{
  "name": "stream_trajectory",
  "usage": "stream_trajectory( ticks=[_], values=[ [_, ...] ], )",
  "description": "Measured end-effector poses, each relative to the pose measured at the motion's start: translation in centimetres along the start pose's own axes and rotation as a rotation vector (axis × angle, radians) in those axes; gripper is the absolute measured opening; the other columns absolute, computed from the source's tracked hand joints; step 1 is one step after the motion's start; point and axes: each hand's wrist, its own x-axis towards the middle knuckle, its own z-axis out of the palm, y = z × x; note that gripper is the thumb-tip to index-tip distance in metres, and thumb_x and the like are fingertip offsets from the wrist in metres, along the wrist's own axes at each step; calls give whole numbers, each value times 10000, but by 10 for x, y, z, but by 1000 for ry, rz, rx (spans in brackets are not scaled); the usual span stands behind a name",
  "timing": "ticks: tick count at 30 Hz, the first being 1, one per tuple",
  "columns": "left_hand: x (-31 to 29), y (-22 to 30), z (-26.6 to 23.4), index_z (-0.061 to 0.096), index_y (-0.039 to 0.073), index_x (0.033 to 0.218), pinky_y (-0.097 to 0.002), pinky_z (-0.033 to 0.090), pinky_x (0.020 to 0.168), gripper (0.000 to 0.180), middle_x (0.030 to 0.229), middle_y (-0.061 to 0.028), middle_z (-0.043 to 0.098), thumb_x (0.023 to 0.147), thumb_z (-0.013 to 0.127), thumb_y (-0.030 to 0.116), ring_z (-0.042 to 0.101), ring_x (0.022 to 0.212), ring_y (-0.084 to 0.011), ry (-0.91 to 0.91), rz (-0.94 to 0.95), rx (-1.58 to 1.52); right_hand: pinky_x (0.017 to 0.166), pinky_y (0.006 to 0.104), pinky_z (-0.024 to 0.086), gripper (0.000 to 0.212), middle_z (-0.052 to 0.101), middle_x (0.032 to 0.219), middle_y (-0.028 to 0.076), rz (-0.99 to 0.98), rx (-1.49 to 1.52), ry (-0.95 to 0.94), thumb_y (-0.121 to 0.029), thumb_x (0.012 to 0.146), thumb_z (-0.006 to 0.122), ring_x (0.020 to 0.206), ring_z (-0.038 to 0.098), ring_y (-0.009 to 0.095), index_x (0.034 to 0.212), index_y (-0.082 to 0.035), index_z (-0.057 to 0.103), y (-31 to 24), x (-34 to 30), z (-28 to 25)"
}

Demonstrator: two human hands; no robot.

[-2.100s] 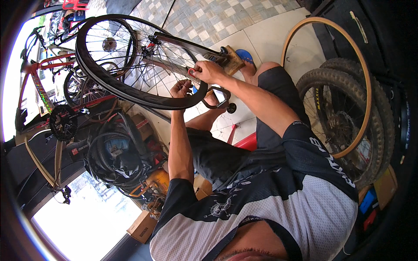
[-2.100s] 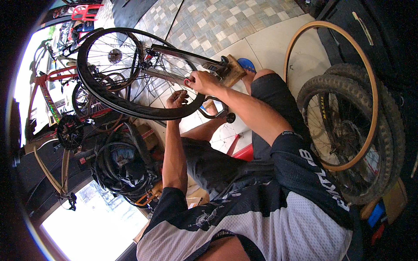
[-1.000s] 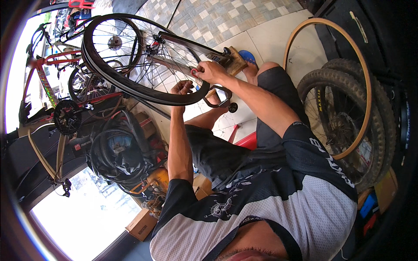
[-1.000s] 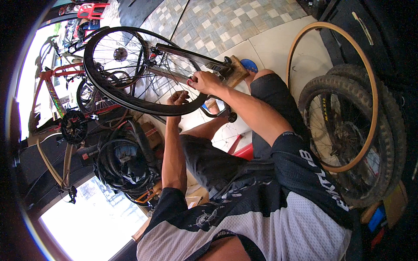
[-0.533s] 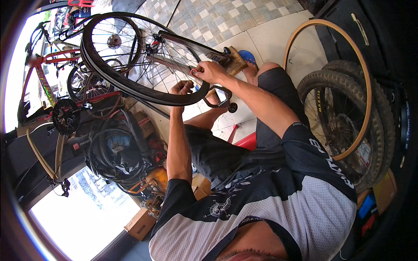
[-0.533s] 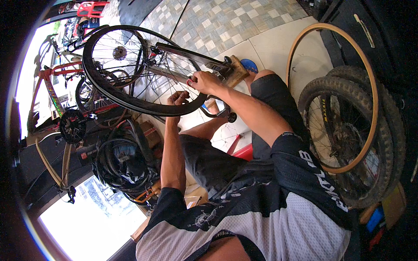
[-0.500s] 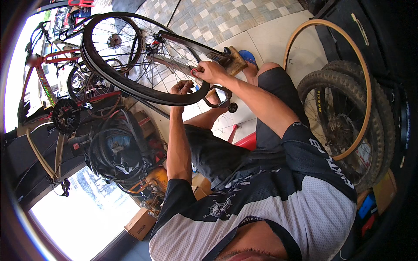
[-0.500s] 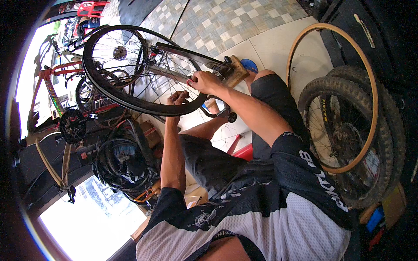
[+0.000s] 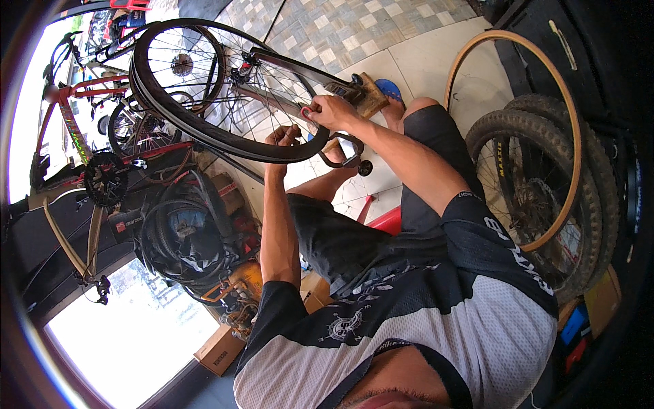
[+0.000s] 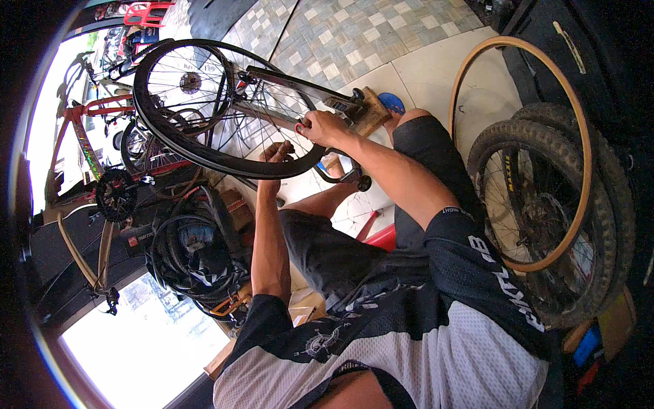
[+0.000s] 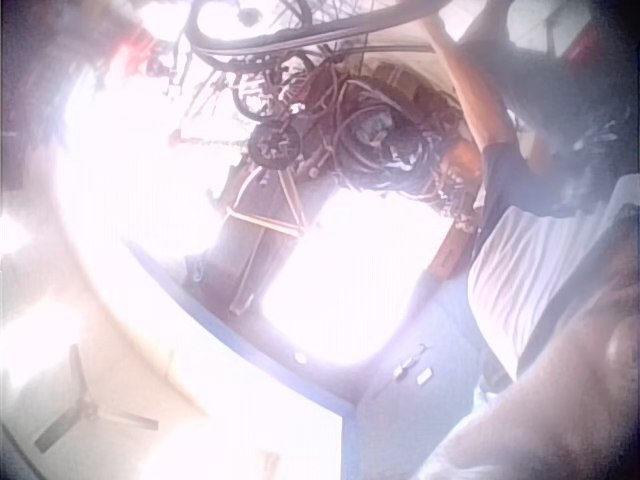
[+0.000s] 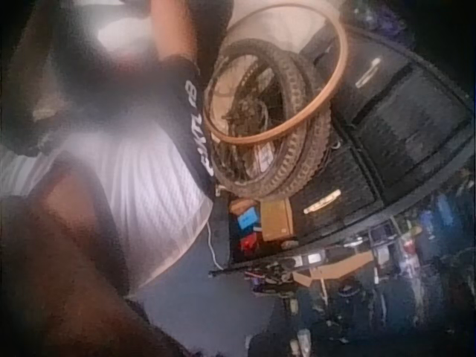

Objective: The person adjusts the spokes of a bicycle wheel mounted on a truing stand using a spoke wrench. They rotate the wheel and tighten or loosen individual spokes to align the rim.

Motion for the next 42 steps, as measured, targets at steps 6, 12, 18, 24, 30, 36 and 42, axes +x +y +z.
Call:
stream_trajectory(
  ticks=[6, 12, 18, 24, 30, 36, 42],
  values=[
    [-1, -1, 2, 707, 22, 923, -255, 472, 608, 305, 827, -37, 698, 934, 738, 325, 599, 660, -96, -4, -1, -26, 750, 444, 530, 332, 722, 875, 171, -15, -10, 17, -342, 863, 700, 852, 699, 353, 947, -21, 694, -1, -2, -1],
    [0, -2, 3, 706, 25, 917, -263, 475, 608, 314, 821, -34, 694, 923, 749, 336, 597, 651, -102, 9, -6, 7, 748, 443, 531, 335, 724, 864, 161, 10, -7, 8, -349, 864, 697, 844, 699, 351, 949, -25, 695, -3, -2, -1],
    [1, -2, 1, 705, 22, 915, -264, 473, 611, 319, 818, -33, 692, 924, 746, 338, 596, 663, -103, 3, 14, 24, 744, 439, 530, 346, 725, 879, 163, -2, -21, 0, -356, 863, 695, 848, 700, 346, 950, -21, 692, -2, -2, -1],
    [-1, 0, -2, 709, 28, 895, -264, 469, 620, 327, 820, -33, 691, 921, 747, 351, 599, 681, -102, 3, 10, 87, 744, 443, 528, 346, 724, 882, 165, 15, -3, -30, -358, 856, 694, 855, 698, 350, 942, -23, 690, -4, -4, -6],
    [3, -2, -3, 712, 26, 908, -257, 461, 616, 334, 813, -27, 686, 910, 753, 358, 595, 684, -96, -8, 15, 79, 747, 451, 528, 339, 722, 882, 171, -33, -15, 15, -352, 849, 701, 858, 695, 359, 946, -27, 690, 0, -2, -2],
    [1, -2, 1, 709, 31, 918, -261, 458, 601, 313, 806, -16, 682, 920, 742, 342, 594, 660, -95, -2, 13, 72, 751, 452, 528, 330, 721, 877, 170, -19, -24, 15, -343, 851, 706, 857, 694, 362, 948, -29, 689, 2, -3, -1],
    [1, -2, -3, 710, 30, 914, -268, 465, 606, 319, 787, -15, 677, 920, 744, 348, 594, 663, -99, 5, 18, 80, 750, 443, 530, 329, 723, 869, 166, -14, -13, 1, -336, 846, 714, 847, 698, 347, 950, -24, 690, 0, -3, -2]
  ],
)
